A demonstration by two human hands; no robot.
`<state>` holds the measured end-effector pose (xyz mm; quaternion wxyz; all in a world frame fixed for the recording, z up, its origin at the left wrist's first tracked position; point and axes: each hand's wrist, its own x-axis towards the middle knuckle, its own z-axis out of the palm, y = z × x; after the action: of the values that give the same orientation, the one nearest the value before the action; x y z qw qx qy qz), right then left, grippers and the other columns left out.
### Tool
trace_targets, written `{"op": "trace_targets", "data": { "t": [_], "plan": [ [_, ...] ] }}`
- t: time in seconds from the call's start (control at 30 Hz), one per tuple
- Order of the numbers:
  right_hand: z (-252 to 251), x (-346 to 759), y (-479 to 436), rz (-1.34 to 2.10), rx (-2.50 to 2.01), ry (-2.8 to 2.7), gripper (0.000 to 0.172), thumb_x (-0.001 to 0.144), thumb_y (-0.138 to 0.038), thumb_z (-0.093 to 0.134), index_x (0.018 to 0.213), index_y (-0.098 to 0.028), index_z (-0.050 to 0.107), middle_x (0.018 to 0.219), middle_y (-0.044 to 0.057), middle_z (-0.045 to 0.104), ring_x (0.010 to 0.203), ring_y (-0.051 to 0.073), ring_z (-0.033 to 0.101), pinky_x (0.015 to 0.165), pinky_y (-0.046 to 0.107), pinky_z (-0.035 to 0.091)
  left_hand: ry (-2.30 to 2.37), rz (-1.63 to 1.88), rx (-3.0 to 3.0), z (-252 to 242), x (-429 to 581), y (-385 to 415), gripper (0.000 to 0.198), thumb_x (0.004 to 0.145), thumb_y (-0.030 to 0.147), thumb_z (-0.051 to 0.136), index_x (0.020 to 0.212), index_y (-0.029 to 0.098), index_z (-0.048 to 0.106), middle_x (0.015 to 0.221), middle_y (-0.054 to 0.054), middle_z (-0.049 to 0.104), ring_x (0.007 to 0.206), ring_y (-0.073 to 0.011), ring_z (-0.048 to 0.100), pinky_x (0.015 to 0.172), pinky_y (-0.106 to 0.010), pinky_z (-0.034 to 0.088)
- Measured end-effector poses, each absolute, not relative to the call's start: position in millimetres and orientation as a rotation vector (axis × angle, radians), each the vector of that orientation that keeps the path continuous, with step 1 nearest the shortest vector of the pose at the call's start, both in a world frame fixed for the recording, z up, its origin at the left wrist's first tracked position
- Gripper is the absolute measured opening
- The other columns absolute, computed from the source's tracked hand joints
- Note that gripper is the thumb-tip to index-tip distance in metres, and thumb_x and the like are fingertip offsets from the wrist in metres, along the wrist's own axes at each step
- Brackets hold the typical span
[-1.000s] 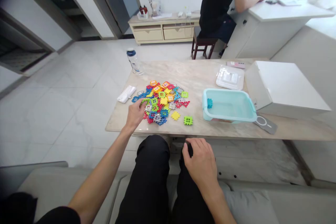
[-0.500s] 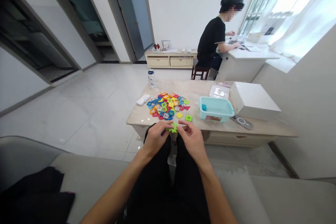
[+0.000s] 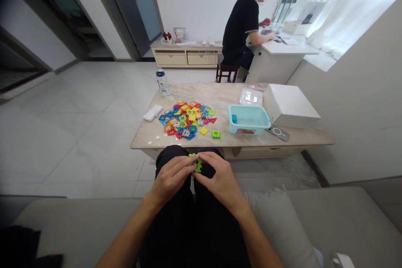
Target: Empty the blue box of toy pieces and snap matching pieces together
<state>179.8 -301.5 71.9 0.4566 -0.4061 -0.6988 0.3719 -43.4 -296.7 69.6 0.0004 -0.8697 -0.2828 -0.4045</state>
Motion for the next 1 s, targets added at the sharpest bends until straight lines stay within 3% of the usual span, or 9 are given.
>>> {"op": "trace_targets", "data": {
  "t": [0.17,0.4,0.67,1.0],
  "plan": [
    [43.6,207.6,-259.9,0.721,-1.149,-1.760,0.046,0.098,-0.032,0.085,0.143,-0.032,0.078,0.139,0.007,0.080,0.129,0.029,0.076,0.118,0.047,0.061,-1.237,-1.126,-2.653,62.4,-39.6,-268.2,0.037,0.107,0.010,0.067,0.142,0.021,0.069,0.146,-0.014,0.077,0.126,-0.0271,0.077,0.108,-0.042,0.060],
    [-24.5,273.7,-162.0,0.510,-1.382,-1.891,0.039,0.099,-0.036,0.082,0.136,-0.026,0.077,0.133,0.012,0.081,0.127,0.034,0.075,0.115,0.057,0.060,-1.851,-0.844,-2.473,40.5,-61.9,-244.4,0.016,0.109,0.028,0.066,0.117,0.021,0.078,0.117,-0.009,0.085,0.111,-0.0338,0.078,0.098,-0.049,0.055],
    [-71.6,279.8,-88.1,0.535,-1.334,-2.249,0.038,0.100,-0.027,0.079,0.138,-0.023,0.075,0.134,0.014,0.079,0.125,0.036,0.073,0.112,0.058,0.060,-1.882,-0.945,-2.589,44.2,-60.5,-233.2,0.015,0.107,0.022,0.067,0.119,0.024,0.076,0.117,-0.006,0.084,0.112,-0.0285,0.078,0.108,-0.046,0.052],
    [-92.1,278.0,-67.9,0.620,-1.321,-2.324,0.041,0.101,-0.027,0.079,0.141,-0.023,0.073,0.136,0.015,0.078,0.124,0.038,0.071,0.110,0.059,0.059,-1.912,-0.890,-2.660,52.0,-51.7,-221.1,0.020,0.105,0.019,0.070,0.123,0.025,0.075,0.114,-0.004,0.085,0.104,-0.0256,0.080,0.114,-0.045,0.052]
  ]
}}
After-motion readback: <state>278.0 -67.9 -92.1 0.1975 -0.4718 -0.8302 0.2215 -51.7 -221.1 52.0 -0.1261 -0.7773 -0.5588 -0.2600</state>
